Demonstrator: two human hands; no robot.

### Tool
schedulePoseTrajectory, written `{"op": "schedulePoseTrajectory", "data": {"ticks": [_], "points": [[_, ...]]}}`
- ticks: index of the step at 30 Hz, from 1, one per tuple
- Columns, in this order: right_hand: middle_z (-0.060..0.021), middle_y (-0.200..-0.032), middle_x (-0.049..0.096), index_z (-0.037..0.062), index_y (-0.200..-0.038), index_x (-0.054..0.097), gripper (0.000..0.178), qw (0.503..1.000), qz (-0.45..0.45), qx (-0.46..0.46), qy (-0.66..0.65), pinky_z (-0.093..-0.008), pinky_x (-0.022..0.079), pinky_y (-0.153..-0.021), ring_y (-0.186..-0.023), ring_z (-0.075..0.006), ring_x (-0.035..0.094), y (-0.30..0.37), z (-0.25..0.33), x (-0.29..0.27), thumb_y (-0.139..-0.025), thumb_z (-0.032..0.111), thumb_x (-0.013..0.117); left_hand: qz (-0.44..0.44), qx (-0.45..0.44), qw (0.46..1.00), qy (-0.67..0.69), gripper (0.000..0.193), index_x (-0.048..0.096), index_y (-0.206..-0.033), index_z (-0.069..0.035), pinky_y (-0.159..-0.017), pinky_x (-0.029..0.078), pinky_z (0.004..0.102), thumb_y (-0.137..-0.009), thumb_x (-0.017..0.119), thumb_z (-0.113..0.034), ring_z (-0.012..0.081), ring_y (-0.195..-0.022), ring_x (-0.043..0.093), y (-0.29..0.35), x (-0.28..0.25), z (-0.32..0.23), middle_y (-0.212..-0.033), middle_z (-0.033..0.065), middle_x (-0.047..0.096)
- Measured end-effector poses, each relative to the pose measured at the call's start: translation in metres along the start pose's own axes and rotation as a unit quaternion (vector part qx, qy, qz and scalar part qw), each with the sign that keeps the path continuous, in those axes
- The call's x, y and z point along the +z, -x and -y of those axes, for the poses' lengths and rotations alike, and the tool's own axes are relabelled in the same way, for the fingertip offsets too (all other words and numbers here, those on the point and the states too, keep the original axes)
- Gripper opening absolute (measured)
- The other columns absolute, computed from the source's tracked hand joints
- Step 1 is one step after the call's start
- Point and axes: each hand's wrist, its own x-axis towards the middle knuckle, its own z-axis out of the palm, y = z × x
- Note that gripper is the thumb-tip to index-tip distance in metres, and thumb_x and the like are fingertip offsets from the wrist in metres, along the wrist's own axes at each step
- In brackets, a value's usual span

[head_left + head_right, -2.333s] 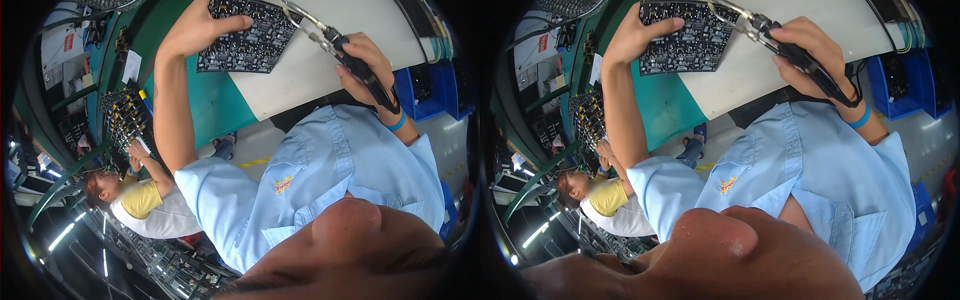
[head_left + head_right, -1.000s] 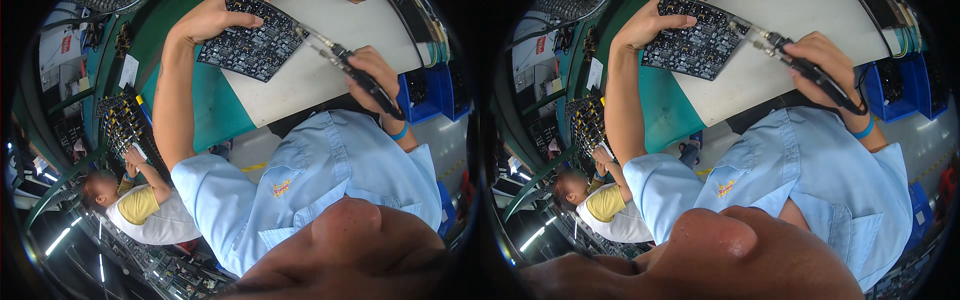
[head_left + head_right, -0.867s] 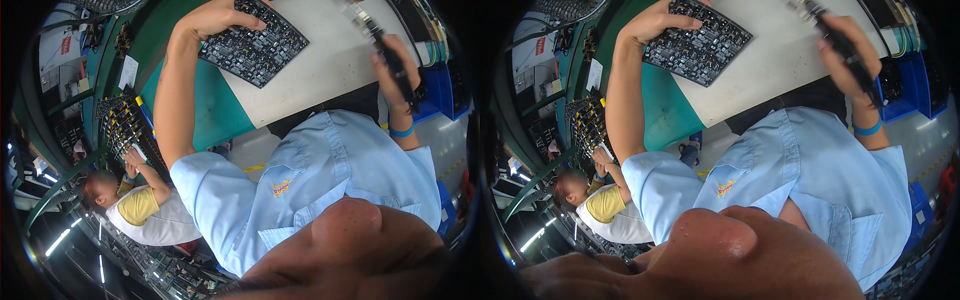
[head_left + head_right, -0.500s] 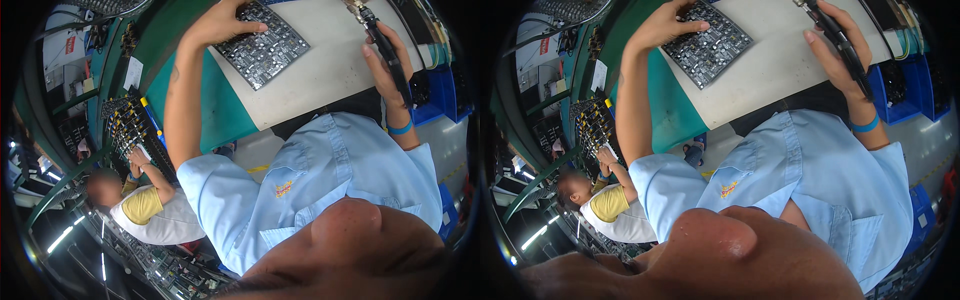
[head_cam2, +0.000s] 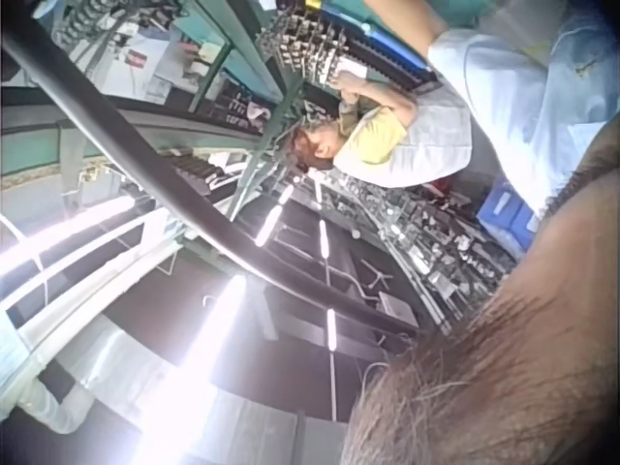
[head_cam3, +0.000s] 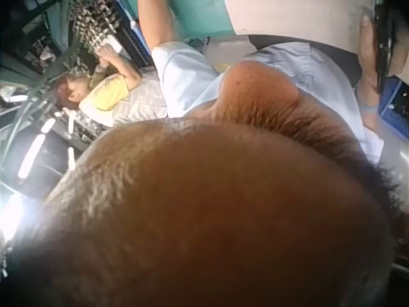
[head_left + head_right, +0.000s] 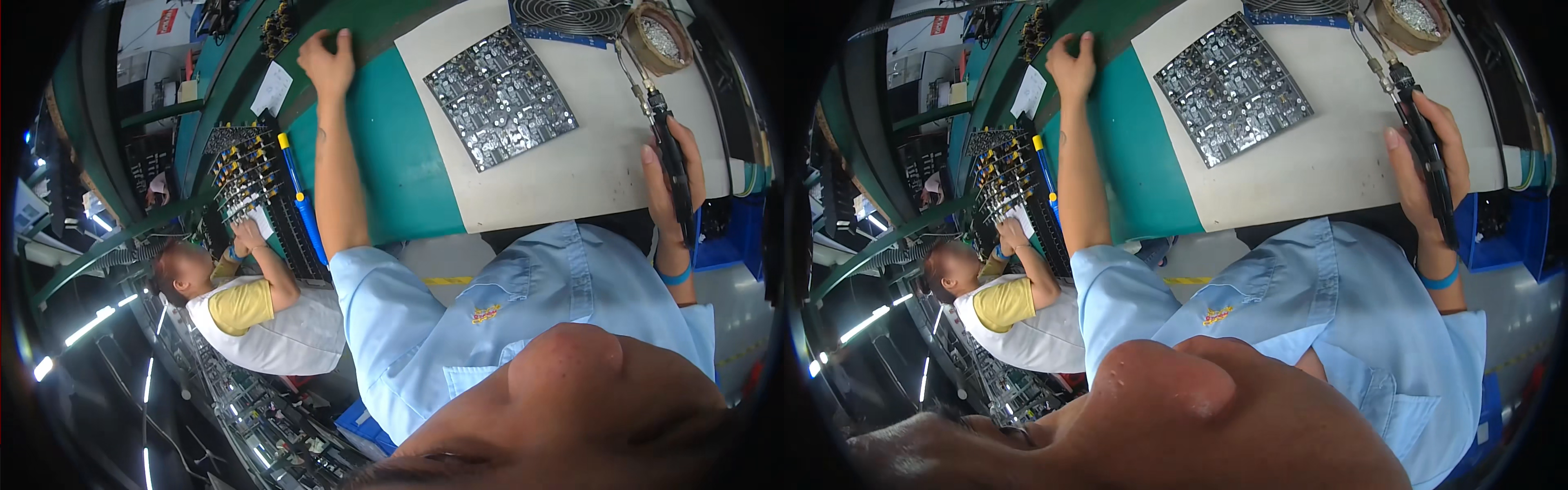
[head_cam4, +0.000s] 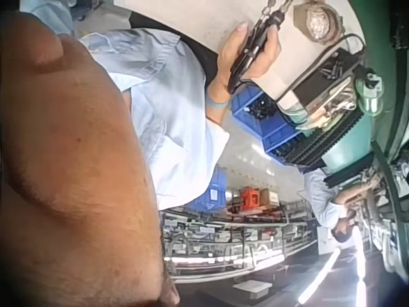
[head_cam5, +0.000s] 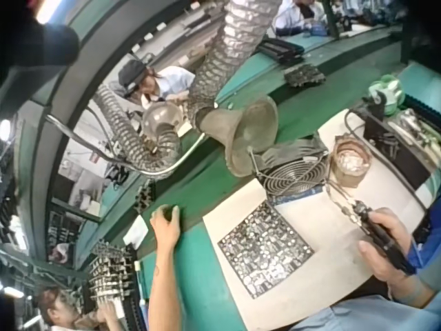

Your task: The person solders circuit boards using a soldering tool, holding each board by hand and applying the iron to various points across the boards.

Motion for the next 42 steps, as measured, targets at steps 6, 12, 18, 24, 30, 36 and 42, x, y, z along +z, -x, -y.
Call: {"op": "schedulePoseTrajectory", "data": {"ticks": [6, 12, 18, 24, 30, 36, 42], "points": [[-0.0161, -0.110, 0.066, -0.0014, -0.126, 0.059, 0.048, 0.998, -0.031, -0.033, 0.043, -0.0333, 0.051, -0.083, -0.091, -0.0251, 0.063, 0.000, 0.006, 0.000, -0.080, -0.003, 0.071, -0.001, -0.077, 0.965, -0.249, 0.051, 0.066, -0.112, -0.004, -0.076, 0.053, 0.0486, -0.083, 0.065, -0.046, 0.0382, -0.091, 0.065, -0.075, 0.026, 0.091, -0.102, 0.0222, 0.068], [-0.0139, -0.103, 0.067, -0.0016, -0.121, 0.063, 0.046, 0.996, -0.006, -0.078, -0.036, -0.0327, 0.050, -0.078, -0.085, -0.0253, 0.061, -0.006, -0.001, 0.003, -0.076, -0.003, 0.073, -0.137, 0.069, 0.957, -0.246, 0.043, 0.074, -0.102, -0.005, -0.070, 0.055, 0.0464, -0.089, 0.062, -0.043, 0.0378, -0.078, 0.070, -0.094, 0.044, 0.143, -0.090, 0.0170, 0.074], [-0.0127, -0.102, 0.067, -0.0022, -0.120, 0.063, 0.046, 0.993, -0.024, -0.098, -0.062, -0.0316, 0.050, -0.076, -0.083, -0.0241, 0.061, -0.001, -0.003, 0.006, -0.075, -0.003, 0.073, -0.084, 0.080, 0.973, -0.201, 0.044, 0.075, -0.103, -0.003, -0.070, 0.055, 0.0459, -0.087, 0.065, -0.043, 0.0385, -0.078, 0.070, -0.094, 0.036, 0.094, -0.090, 0.0171, 0.074], [-0.0138, -0.101, 0.066, -0.0025, -0.118, 0.063, 0.045, 0.990, -0.016, -0.107, -0.093, -0.0322, 0.050, -0.075, -0.082, -0.0241, 0.060, -0.005, -0.003, 0.003, -0.075, -0.002, 0.074, 0.046, 0.019, 0.985, -0.167, 0.045, 0.074, -0.106, -0.003, -0.072, 0.054, 0.0450, -0.084, 0.069, -0.042, 0.0386, -0.079, 0.069, -0.058, -0.024, 0.044, -0.093, 0.0173, 0.074], [-0.0132, -0.105, 0.066, -0.0020, -0.121, 0.064, 0.044, 0.989, 0.005, -0.114, -0.094, -0.0308, 0.050, -0.079, -0.085, -0.0231, 0.062, -0.005, -0.008, -0.001, -0.077, -0.003, 0.072, 0.000, 0.020, 0.991, -0.131, 0.044, 0.072, -0.099, -0.001, -0.072, 0.053, 0.0421, -0.077, 0.079, -0.039, 0.0350, -0.077, 0.067, -0.001, -0.074, -0.012, -0.089, 0.0168, 0.072], [-0.0137, -0.107, 0.067, -0.0017, -0.122, 0.063, 0.045, 0.988, 0.016, -0.111, -0.105, -0.0302, 0.051, -0.080, -0.089, -0.0223, 0.064, -0.005, -0.012, 0.003, -0.079, -0.004, 0.071, -0.037, -0.030, 0.993, -0.109, 0.040, 0.069, -0.098, 0.001, -0.072, 0.052, 0.0394, -0.078, 0.081, -0.033, 0.0305, -0.077, 0.064, 0.082, -0.099, -0.044, -0.089, 0.0149, 0.069], [-0.0141, -0.108, 0.067, -0.0013, -0.123, 0.063, 0.045, 0.989, 0.011, -0.109, -0.101, -0.0301, 0.052, -0.081, -0.091, -0.0229, 0.065, -0.001, -0.010, 0.007, -0.079, -0.003, 0.071, -0.024, -0.108, 0.991, -0.078, 0.045, 0.065, -0.107, 0.000, -0.080, 0.049, 0.0396, -0.082, 0.079, -0.035, 0.0302, -0.087, 0.060, 0.140, -0.104, -0.050, -0.099, 0.0151, 0.066]]}}
